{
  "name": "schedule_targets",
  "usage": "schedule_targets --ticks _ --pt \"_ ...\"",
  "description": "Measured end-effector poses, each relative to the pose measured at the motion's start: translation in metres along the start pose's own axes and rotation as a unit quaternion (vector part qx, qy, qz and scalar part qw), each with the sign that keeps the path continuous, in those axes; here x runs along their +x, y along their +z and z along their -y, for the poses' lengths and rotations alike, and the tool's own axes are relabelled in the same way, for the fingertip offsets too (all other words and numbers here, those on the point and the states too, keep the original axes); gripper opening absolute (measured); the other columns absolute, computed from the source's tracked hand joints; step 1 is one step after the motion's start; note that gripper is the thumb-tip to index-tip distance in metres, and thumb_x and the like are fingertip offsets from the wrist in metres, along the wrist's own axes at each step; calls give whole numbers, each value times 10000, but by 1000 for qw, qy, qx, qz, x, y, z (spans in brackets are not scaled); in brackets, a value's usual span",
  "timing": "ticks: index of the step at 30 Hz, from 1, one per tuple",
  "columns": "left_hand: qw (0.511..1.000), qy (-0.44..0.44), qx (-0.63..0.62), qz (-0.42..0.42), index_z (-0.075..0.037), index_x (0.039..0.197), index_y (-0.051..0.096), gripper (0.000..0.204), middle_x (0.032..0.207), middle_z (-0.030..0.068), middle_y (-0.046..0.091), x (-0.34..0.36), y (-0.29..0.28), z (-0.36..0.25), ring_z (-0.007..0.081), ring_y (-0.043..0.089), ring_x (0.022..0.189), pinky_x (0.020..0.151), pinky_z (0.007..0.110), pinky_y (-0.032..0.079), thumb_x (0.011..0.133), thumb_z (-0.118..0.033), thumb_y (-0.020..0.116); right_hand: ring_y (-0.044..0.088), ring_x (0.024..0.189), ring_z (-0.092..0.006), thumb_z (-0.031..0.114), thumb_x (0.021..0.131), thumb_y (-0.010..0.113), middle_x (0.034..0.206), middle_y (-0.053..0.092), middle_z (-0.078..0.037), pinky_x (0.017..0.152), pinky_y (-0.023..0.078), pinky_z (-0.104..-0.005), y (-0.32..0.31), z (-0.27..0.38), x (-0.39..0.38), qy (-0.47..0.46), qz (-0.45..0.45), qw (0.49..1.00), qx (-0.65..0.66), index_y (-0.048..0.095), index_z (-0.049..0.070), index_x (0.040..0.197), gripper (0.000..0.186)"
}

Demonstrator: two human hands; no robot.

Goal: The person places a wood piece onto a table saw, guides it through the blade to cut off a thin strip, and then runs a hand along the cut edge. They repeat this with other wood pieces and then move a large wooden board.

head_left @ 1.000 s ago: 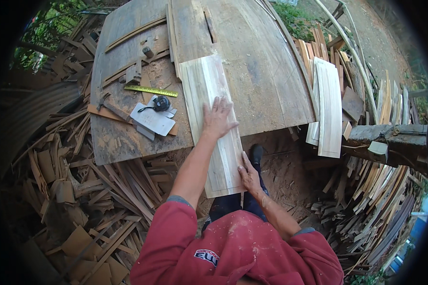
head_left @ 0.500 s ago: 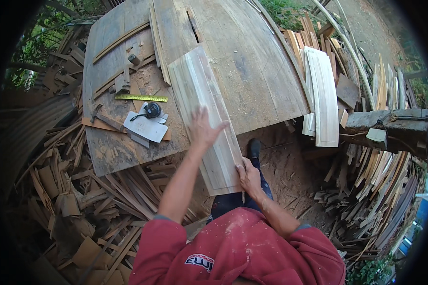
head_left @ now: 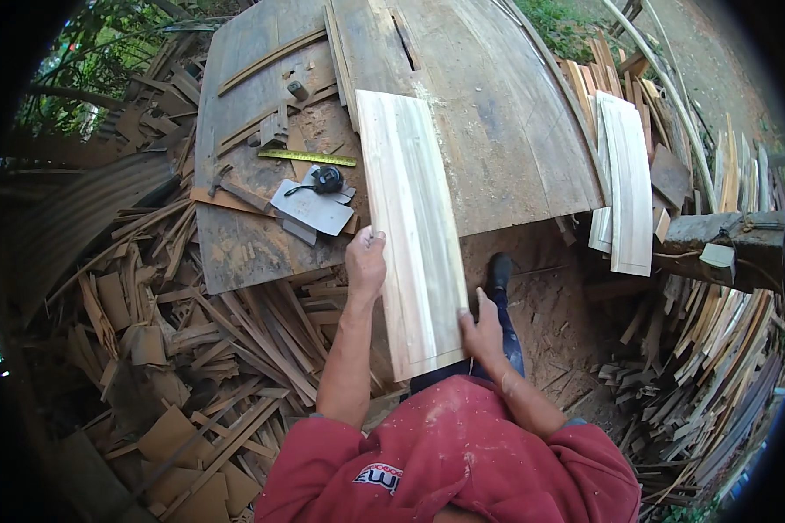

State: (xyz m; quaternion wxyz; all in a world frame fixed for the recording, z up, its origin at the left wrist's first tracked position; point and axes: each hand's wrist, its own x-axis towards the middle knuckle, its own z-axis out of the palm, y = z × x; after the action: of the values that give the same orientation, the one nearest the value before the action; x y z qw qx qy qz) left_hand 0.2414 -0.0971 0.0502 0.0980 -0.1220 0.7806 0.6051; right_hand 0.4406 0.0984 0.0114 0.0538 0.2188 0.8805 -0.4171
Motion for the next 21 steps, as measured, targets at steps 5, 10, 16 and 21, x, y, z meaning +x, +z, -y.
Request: schedule_targets --ticks 5,10,16,21 --pt "998 -37 -17 -52 72 1027 684 341 861 86 701 8 31 80 141 609 813 757 348 493 1022 -245 561 597 1177 -286 290 997 561 1255 639 -209 1045 422 -361 -13 -37 14 118 116 968 191 484 5 1437 530" --pt "993 -67 53 -86 59 952 678 393 854 187 709 12 23 118 303 649 779 750 419 497 1017 -306 546 609 1231 -353 264 1009 511 1300 639 -246 1053 437 -379 -15 -31 16 70 72 978 183 487 83 1461 488" --pt "929 -14 369 -21 4 1049 652 357 1137 243 666 9 39 47 418 644 956 806 507 499 983 -333 552 681 1102 -385 249 1002 544 1181 680 -276 950 508 -399 -20 -32 27 52 -1 991 123 457 179 1515 525" --pt "828 294 464 110 -154 1399 568 559 1504 173 486 41 84 21 366 378 1441 1175 497 309 970 -513 556 661 876 -224 195 1002 590 1017 694 -235 851 505 -309 1 -14 44 95 60 986 123 455 224 1525 541"
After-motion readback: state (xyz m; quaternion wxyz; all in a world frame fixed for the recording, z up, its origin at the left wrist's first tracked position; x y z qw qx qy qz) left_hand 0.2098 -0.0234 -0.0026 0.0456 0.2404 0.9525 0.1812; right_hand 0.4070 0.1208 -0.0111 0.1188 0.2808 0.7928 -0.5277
